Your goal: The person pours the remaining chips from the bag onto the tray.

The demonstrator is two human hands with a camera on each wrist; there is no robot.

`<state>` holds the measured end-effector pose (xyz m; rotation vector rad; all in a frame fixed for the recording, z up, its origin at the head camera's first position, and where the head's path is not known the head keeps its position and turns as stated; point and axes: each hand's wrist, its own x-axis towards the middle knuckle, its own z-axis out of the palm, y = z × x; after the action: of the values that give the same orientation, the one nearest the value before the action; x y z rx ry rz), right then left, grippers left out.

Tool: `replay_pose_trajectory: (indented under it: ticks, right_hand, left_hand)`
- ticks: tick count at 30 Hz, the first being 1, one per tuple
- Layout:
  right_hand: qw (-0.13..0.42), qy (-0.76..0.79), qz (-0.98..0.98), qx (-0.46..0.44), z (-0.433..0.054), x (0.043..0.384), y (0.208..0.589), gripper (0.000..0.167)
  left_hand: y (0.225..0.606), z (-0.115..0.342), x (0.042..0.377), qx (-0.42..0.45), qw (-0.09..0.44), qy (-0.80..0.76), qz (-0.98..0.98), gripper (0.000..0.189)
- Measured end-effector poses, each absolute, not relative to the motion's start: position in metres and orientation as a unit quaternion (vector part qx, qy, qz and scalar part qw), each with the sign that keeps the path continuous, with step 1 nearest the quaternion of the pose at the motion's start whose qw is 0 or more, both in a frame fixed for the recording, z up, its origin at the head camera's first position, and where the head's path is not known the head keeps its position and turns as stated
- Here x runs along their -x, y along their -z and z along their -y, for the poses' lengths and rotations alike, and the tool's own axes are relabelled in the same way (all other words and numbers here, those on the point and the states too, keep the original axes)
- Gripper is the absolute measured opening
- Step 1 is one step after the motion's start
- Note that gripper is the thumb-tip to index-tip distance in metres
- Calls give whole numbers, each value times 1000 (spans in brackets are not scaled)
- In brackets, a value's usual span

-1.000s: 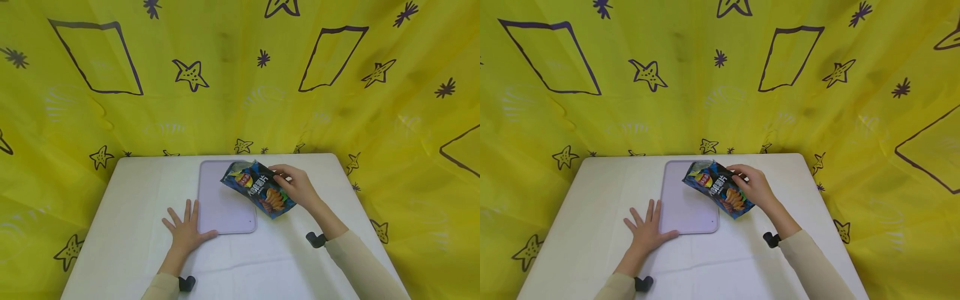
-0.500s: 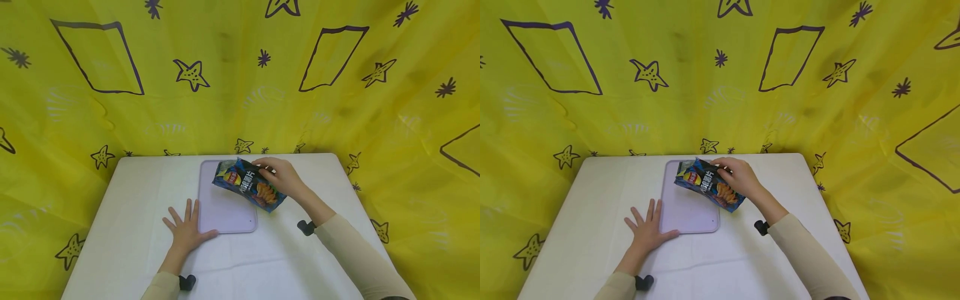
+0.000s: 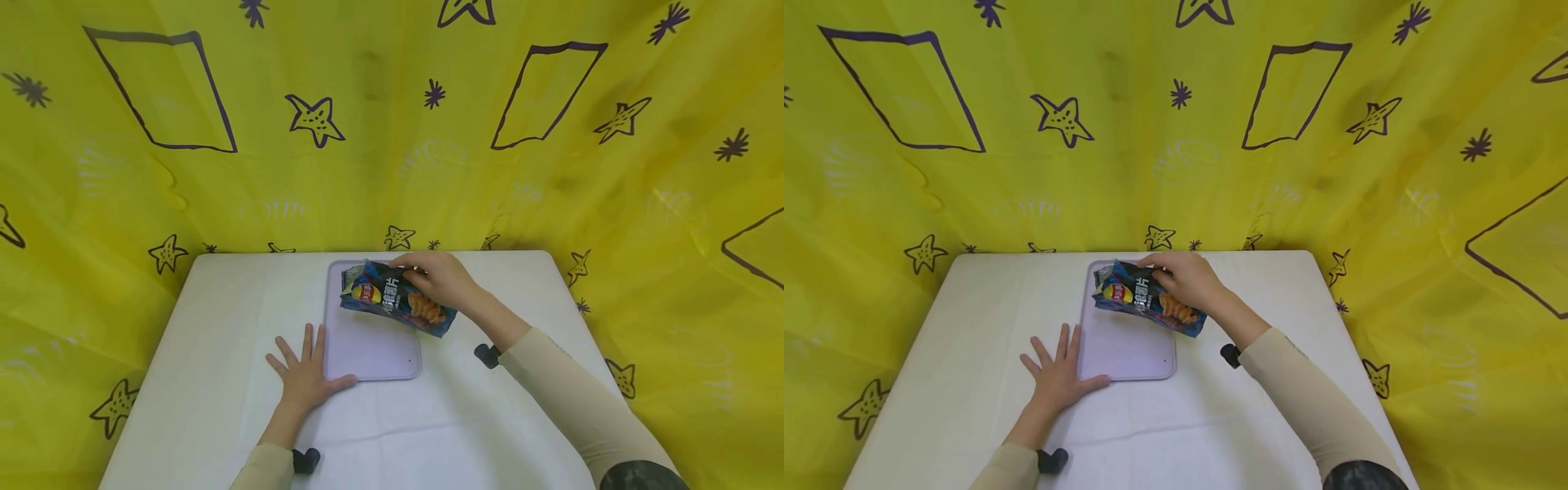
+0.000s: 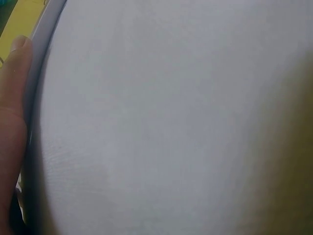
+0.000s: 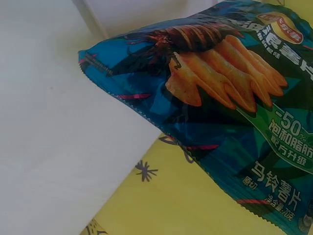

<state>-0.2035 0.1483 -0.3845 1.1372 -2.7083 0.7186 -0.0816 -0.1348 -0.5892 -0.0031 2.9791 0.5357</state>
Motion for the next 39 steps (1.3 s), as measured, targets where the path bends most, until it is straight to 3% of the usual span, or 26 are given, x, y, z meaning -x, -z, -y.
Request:
replay_pose_trajectory:
  ticks: [15,28,39]
  right_hand:
    - [3,-134,909,-394,-131,211,365,28]
    - [-1,-74,909,-409,-115,213,353,30]
    - [-37,-41,911,-409,-102,214,340,33]
  left_hand:
    - [590,135,84,2,64,-168,-984,134]
    - [589,134,82,3,52,-172,-984,133]
    - [588,135,83,4,57,-176,-983,133]
